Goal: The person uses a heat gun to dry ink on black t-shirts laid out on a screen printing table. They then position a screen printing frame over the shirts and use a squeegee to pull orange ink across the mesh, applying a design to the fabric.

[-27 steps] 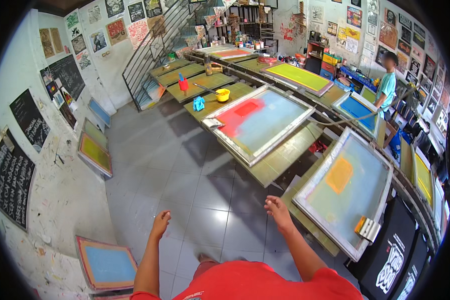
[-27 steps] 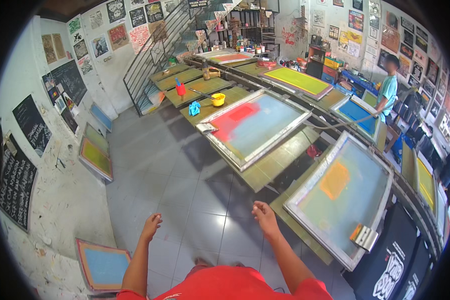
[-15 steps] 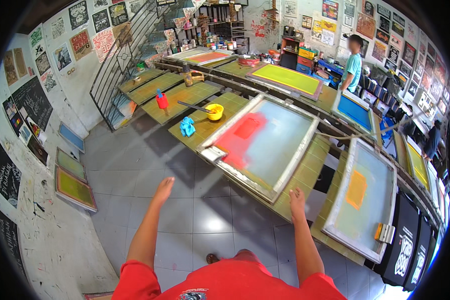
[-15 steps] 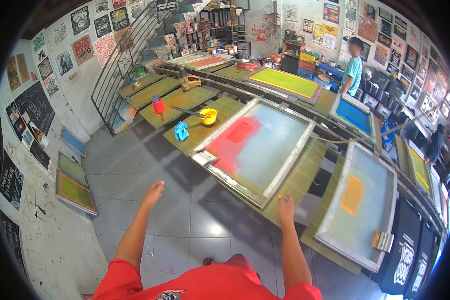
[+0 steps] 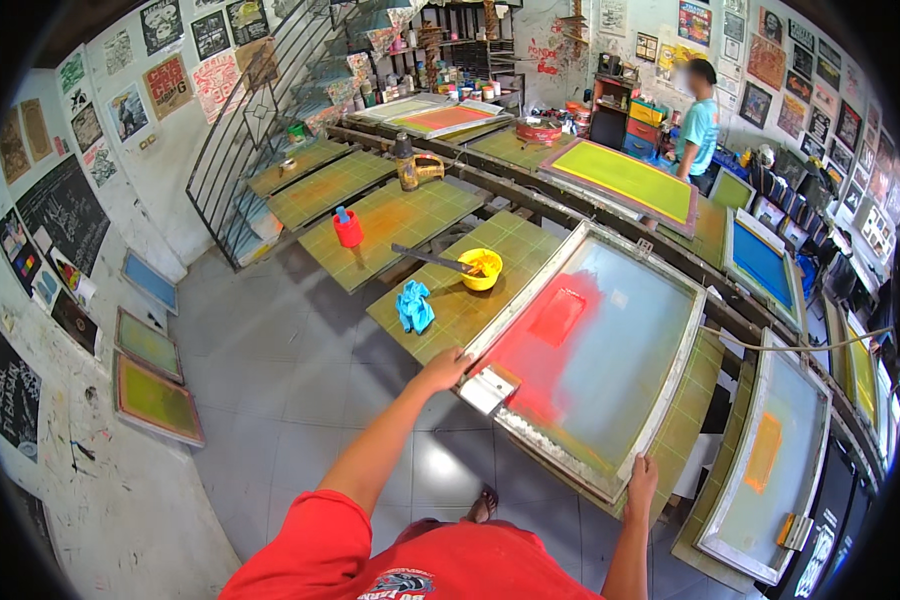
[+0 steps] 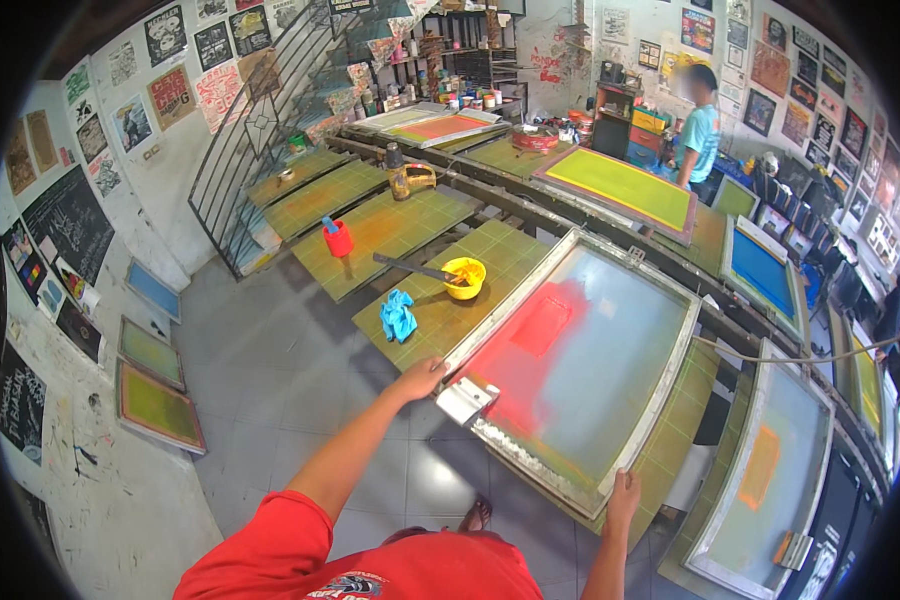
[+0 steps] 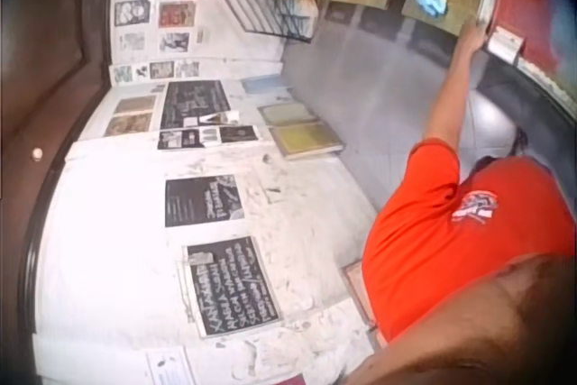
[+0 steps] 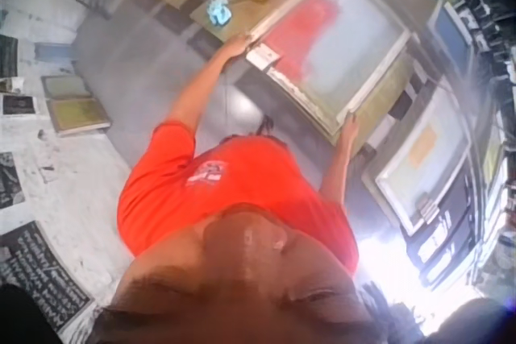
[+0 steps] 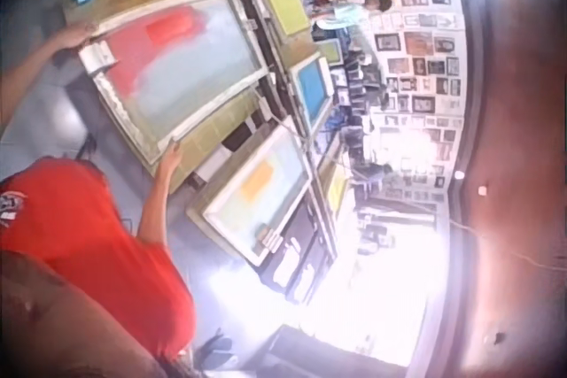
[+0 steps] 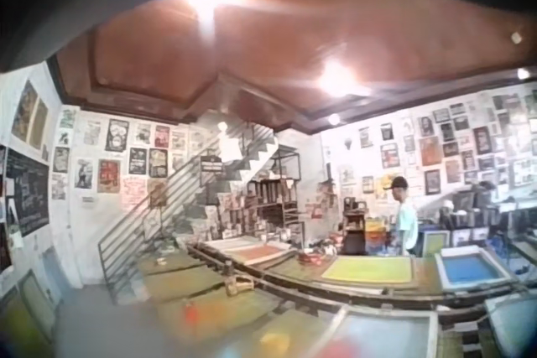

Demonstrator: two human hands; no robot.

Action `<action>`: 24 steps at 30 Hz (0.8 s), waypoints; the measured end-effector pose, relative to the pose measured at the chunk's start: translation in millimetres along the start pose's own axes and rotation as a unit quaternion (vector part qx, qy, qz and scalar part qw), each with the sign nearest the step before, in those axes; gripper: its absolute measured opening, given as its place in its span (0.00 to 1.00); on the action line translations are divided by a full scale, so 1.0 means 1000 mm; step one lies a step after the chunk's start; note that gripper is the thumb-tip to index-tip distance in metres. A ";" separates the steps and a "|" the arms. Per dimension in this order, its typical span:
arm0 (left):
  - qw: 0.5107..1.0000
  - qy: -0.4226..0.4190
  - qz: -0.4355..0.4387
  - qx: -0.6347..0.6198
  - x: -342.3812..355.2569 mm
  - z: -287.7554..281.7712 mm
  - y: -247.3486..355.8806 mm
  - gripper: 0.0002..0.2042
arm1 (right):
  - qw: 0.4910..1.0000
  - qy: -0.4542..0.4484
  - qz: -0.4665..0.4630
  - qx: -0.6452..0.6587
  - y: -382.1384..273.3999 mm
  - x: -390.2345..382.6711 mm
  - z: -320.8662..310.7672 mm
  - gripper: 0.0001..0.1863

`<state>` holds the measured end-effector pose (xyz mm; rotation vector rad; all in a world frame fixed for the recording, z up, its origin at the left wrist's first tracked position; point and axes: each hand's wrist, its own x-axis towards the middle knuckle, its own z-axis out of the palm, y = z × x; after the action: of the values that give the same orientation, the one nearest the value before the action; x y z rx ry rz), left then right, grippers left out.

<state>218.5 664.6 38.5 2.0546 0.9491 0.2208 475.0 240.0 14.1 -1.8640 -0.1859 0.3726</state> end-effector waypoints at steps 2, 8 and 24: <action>0.999 0.030 0.003 0.014 0.003 0.002 0.008 0.30 | 1.000 0.000 0.006 -0.025 -0.006 0.000 0.002 0.27; 0.997 0.074 0.005 0.034 0.011 0.009 0.000 0.31 | 0.995 0.026 0.040 -0.092 -0.009 0.010 0.012 0.28; 0.991 0.092 -0.061 -0.072 0.016 -0.007 0.006 0.37 | 0.992 0.125 0.023 -0.012 -0.045 -0.018 0.034 0.24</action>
<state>229.8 677.2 44.7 1.8605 1.1328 0.4078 449.3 278.9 49.7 -1.9222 0.0241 0.1665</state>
